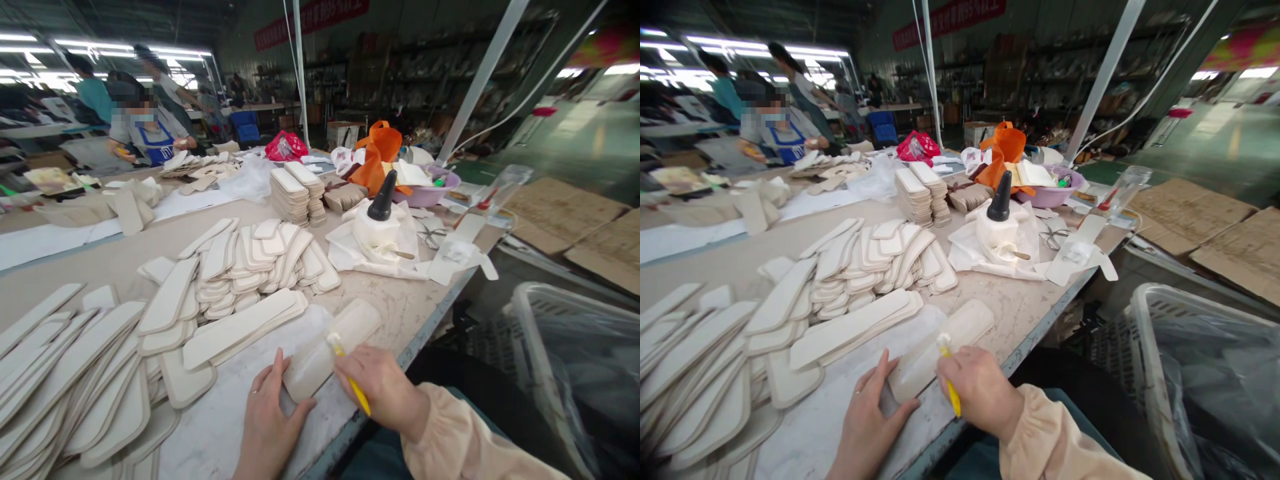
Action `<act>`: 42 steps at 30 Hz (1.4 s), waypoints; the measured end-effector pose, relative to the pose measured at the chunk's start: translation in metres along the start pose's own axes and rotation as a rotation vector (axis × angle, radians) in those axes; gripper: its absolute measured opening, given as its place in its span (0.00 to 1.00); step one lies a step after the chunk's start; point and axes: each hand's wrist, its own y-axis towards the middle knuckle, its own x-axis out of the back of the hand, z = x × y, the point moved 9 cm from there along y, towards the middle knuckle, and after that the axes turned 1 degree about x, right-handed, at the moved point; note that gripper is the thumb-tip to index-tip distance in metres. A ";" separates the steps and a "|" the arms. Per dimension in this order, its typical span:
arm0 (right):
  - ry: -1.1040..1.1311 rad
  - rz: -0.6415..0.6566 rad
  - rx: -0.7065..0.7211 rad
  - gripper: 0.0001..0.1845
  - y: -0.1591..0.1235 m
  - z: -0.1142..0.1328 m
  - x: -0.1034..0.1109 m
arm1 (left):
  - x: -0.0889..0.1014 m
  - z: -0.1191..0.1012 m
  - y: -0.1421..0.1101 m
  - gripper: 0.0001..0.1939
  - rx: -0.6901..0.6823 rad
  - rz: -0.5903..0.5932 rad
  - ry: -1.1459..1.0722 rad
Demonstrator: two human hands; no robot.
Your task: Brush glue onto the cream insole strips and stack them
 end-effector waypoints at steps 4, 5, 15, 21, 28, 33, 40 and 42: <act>0.473 0.006 -0.071 0.09 0.003 0.032 -0.012 | 0.003 -0.003 -0.001 0.44 0.003 -0.010 -0.048; 0.585 0.002 -0.150 0.10 0.002 0.026 -0.016 | 0.004 -0.003 -0.001 0.44 0.007 -0.009 -0.053; 0.375 -0.455 -0.597 0.14 -0.033 -0.111 0.033 | 0.006 -0.008 -0.002 0.47 0.017 0.021 -0.038; -0.063 -0.141 -0.198 0.12 -0.011 -0.038 0.010 | 0.004 -0.005 -0.002 0.48 0.013 0.010 -0.029; 0.656 -0.017 -0.232 0.10 -0.004 0.021 -0.021 | 0.004 -0.006 -0.002 0.47 0.005 0.008 -0.051; 0.840 -0.141 -0.582 0.14 -0.022 -0.039 -0.019 | 0.004 -0.007 -0.001 0.48 0.028 0.030 -0.069; 0.991 -0.063 -0.645 0.16 -0.022 -0.027 -0.027 | 0.004 -0.009 -0.001 0.50 0.023 0.036 -0.058; 1.039 0.010 -0.604 0.16 -0.019 -0.015 -0.037 | 0.003 -0.008 -0.001 0.49 0.021 0.029 -0.046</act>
